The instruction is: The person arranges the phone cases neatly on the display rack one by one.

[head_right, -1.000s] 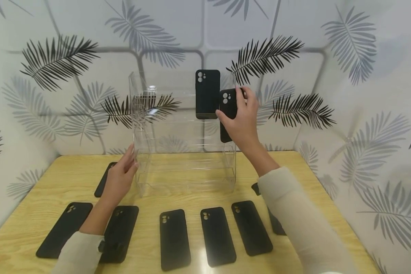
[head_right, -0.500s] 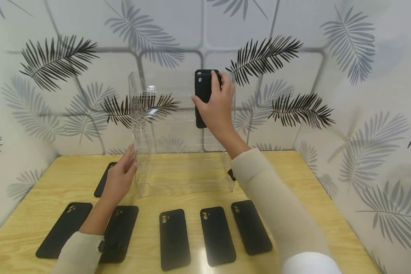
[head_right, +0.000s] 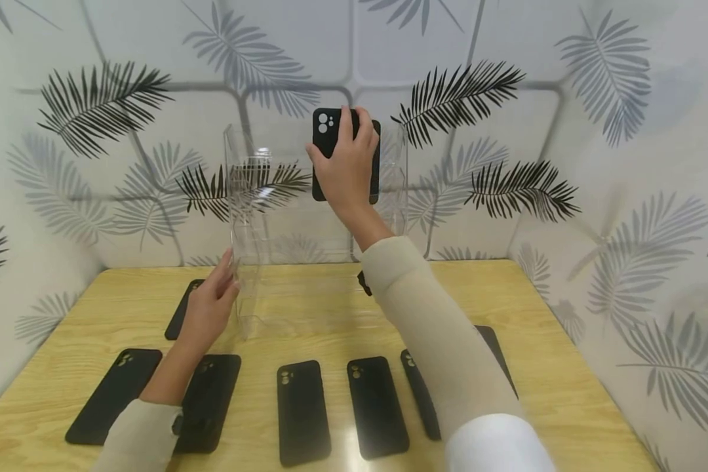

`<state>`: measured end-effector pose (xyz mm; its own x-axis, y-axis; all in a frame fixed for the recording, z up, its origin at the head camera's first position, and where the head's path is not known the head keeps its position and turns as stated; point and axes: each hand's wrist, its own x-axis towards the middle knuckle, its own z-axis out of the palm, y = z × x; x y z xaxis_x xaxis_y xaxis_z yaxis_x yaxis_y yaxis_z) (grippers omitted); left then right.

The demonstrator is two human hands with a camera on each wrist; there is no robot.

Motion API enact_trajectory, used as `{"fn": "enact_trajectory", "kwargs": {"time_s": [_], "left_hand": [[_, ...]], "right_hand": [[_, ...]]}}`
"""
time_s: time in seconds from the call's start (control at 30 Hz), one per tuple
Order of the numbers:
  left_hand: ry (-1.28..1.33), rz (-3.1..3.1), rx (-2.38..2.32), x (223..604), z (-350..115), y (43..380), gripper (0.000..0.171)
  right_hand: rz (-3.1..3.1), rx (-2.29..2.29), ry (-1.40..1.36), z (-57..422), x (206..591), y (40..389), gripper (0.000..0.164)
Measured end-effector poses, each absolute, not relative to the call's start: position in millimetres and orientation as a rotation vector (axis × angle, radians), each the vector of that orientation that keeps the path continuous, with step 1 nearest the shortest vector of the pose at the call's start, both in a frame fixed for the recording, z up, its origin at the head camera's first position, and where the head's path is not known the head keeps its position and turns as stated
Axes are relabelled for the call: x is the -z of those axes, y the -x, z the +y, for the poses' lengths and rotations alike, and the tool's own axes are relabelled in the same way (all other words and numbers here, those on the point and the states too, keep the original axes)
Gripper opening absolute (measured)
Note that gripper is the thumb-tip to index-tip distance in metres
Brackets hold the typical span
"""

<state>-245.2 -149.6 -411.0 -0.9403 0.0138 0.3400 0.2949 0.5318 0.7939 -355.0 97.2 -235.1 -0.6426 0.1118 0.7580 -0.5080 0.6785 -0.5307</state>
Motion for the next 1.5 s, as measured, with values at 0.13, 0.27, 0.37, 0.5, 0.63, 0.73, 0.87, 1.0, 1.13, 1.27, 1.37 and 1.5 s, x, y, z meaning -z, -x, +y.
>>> {"fn": "enact_trajectory", "kwargs": {"time_s": [0.13,0.27,0.37,0.5,0.63,0.73,0.87,1.0,1.13,1.27,1.37,1.5], "left_hand": [[0.246,-2.485,1.367,410.4,-148.5,245.2,0.067],[0.241,-2.480,1.364,411.4,-148.2,245.3,0.066],[0.242,-2.478,1.353,411.8,-148.4,245.0,0.066],[0.247,-2.478,1.333,412.1,-148.7,244.9,0.066],[0.257,-2.471,1.320,412.3,-148.6,245.1,0.066],[0.258,-2.469,1.320,412.4,-148.5,245.0,0.066],[0.253,-2.472,1.315,412.7,-148.4,245.0,0.066],[0.250,-2.475,1.310,412.6,-148.1,244.8,0.066],[0.242,-2.480,1.310,412.9,-148.5,244.5,0.066],[0.241,-2.482,1.329,413.2,-148.5,244.5,0.065],[0.246,-2.484,1.338,413.3,-148.5,244.8,0.065],[0.245,-2.481,1.323,413.7,-149.1,245.3,0.065]], "right_hand": [[-2.044,-0.926,-0.292,89.3,232.8,361.4,0.081],[-2.030,-0.897,-0.275,84.3,235.4,368.6,0.081],[-2.046,-0.890,-0.255,80.0,237.9,371.7,0.081],[-2.037,-0.885,-0.256,72.4,238.2,371.5,0.081],[-2.039,-0.855,-0.267,65.1,238.2,370.4,0.080],[-2.062,-0.824,-0.262,61.0,239.2,369.3,0.080],[-2.068,-0.809,-0.260,57.0,239.0,369.4,0.080],[-2.091,-0.807,-0.238,54.9,238.8,371.7,0.080],[-2.159,-0.800,-0.200,52.2,245.8,375.8,0.081],[-2.202,-0.764,-0.182,49.4,254.3,378.4,0.080],[-2.203,-0.700,-0.163,48.8,257.1,378.9,0.079],[-2.211,-0.560,-0.118,48.9,257.4,379.9,0.080]]}}
